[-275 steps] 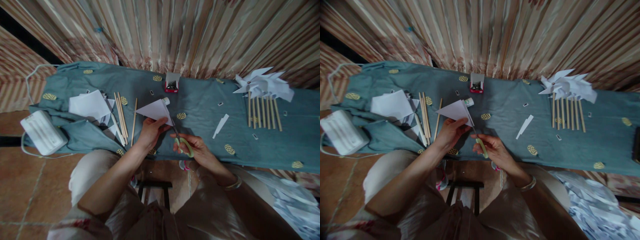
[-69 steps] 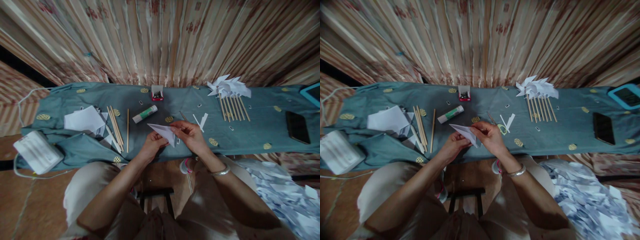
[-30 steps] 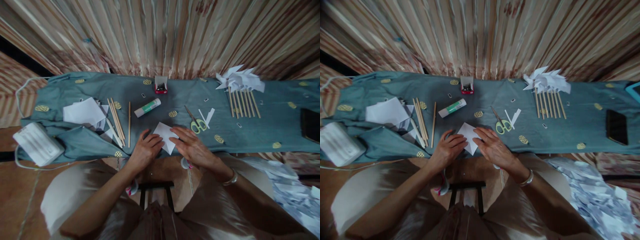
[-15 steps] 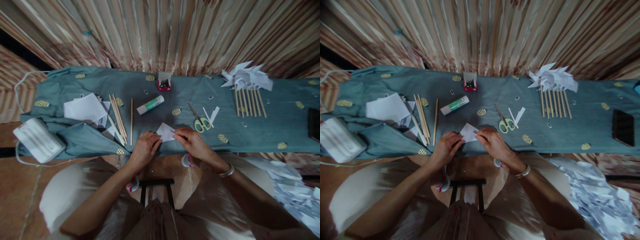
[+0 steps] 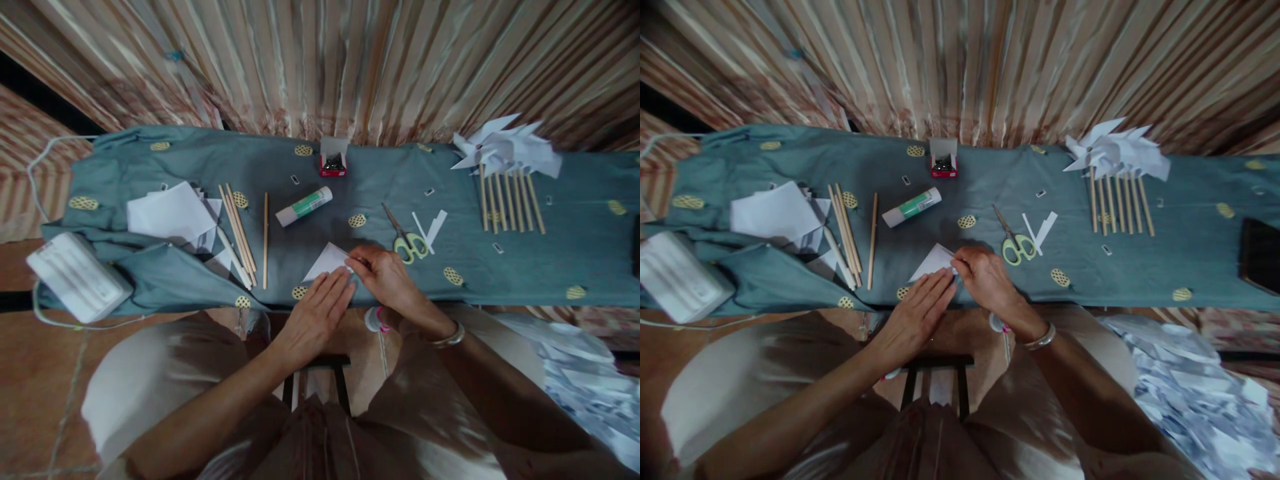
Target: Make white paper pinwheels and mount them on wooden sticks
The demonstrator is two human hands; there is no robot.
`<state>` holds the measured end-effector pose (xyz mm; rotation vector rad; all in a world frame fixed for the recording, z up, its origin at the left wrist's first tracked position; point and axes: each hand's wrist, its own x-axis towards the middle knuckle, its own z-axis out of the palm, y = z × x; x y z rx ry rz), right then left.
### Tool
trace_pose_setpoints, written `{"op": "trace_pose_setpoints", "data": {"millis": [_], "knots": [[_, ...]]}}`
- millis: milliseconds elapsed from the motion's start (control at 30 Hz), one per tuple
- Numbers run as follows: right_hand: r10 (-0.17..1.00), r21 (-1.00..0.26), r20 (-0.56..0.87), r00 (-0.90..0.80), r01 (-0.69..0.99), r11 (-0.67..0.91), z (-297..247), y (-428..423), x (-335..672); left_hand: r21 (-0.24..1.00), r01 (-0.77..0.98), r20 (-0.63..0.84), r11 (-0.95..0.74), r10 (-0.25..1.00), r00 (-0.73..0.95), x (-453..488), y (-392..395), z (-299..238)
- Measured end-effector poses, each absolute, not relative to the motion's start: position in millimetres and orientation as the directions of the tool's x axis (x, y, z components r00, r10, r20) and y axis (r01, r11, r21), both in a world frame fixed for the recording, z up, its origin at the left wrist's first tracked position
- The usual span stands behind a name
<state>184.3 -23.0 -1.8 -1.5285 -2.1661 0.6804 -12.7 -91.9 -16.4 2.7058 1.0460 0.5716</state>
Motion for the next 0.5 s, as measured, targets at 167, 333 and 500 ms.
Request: {"op": "trace_pose_setpoints", "data": {"millis": [167,333,500], "knots": [[0.958,-0.579,0.046,-0.284,0.773,0.258,-2.4,-22.0,180.7,0.281,0.647,0.277,-0.709,0.706,0.652,-11.5,-95.0,-29.6],[0.970,-0.560,0.036,-0.241,0.799,0.219,-2.9,-20.9,177.9,0.284,0.662,0.251,-0.694,0.720,0.647,-12.0,-92.8,-31.1],[0.974,-0.542,0.032,-0.225,0.815,0.206,-4.8,-20.3,176.0,0.289,0.664,0.236,-0.689,0.724,0.648,-13.5,-93.0,-31.8]]}}
